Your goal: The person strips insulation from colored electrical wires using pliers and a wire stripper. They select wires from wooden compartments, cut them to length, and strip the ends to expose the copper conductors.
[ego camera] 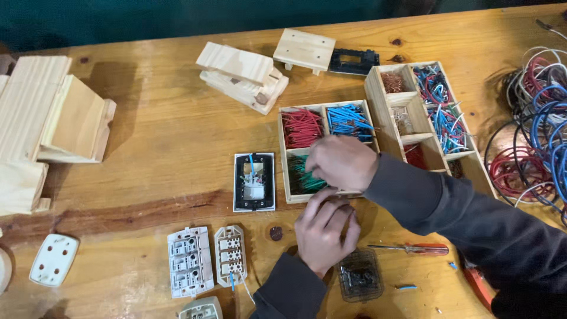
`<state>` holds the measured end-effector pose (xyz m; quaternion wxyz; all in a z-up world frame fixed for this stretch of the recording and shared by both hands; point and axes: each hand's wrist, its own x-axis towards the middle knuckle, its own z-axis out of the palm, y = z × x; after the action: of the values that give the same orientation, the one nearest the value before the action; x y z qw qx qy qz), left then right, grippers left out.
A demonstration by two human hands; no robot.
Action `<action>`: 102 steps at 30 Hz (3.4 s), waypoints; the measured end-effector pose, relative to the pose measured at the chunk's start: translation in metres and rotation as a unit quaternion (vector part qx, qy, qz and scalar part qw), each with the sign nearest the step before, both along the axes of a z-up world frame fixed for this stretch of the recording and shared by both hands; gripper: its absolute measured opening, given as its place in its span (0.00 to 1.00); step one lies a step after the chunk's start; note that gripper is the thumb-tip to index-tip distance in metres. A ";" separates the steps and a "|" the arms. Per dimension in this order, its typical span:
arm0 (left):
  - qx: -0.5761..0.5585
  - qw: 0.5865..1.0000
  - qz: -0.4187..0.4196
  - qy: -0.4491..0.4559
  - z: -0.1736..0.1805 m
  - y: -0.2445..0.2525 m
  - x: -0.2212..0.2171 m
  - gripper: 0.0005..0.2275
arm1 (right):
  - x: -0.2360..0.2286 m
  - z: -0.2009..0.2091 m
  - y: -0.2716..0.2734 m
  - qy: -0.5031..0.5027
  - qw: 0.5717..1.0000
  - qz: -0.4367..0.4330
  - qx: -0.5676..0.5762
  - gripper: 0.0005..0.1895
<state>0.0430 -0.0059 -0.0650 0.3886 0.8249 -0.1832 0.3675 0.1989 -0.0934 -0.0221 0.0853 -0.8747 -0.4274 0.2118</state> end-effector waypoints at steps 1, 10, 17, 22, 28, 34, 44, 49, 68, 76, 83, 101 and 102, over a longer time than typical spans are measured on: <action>-0.001 1.000 0.001 0.001 0.003 0.000 0.000 0.09 | 0.001 -0.002 0.001 0.001 1.000 0.001 -0.001 0.09; -0.015 1.000 -0.006 0.000 -0.006 0.000 -0.001 0.10 | 0.001 -0.040 0.005 -0.227 0.973 -0.009 -0.024 0.15; -0.016 1.000 0.010 -0.010 0.002 0.001 0.001 0.07 | -0.002 -0.029 0.007 -0.273 0.962 0.018 -0.019 0.16; -0.018 1.000 0.013 -0.004 -0.009 -0.002 -0.002 0.08 | 0.000 -0.035 0.007 -0.360 0.933 0.015 0.002 0.16; -0.029 0.999 0.016 -0.019 0.010 0.001 0.002 0.05 | -0.005 -0.033 0.018 -0.325 0.944 0.017 -0.055 0.09; -0.021 1.000 -0.002 0.011 -0.010 -0.002 -0.001 0.09 | -0.001 -0.039 0.018 -0.297 0.953 0.022 -0.055 0.14; -0.025 0.999 0.016 -0.017 0.005 0.001 0.000 0.05 | -0.013 -0.014 0.028 -0.215 0.972 0.056 0.069 0.13; -0.021 0.999 0.018 -0.016 0.007 0.001 0.003 0.06 | -0.006 -0.014 0.024 -0.213 0.976 0.022 0.038 0.16; -0.015 1.000 0.020 0.005 -0.012 -0.002 0.001 0.06 | 0.009 -0.034 0.017 -0.192 0.981 -0.001 -0.025 0.14; -0.019 0.999 0.029 -0.005 -0.005 -0.002 -0.001 0.03 | 0.007 -0.022 0.021 -0.198 0.976 0.002 -0.087 0.11; -0.013 1.000 0.024 0.003 -0.013 -0.002 0.000 0.07 | 0.002 -0.009 0.021 -0.156 0.986 -0.009 -0.054 0.10; -0.079 0.995 0.022 -0.052 -0.011 -0.004 0.004 0.01 | -0.033 0.052 -0.028 0.138 0.922 -0.144 0.331 0.08; -0.113 0.992 0.014 -0.056 -0.009 -0.004 0.005 0.02 | -0.037 0.057 -0.031 0.150 0.914 -0.150 0.345 0.08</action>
<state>0.0481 -0.0103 -0.0741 0.4629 0.7564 -0.1502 0.4371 0.1617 -0.1247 0.0350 0.4761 -0.8023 -0.3201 0.1647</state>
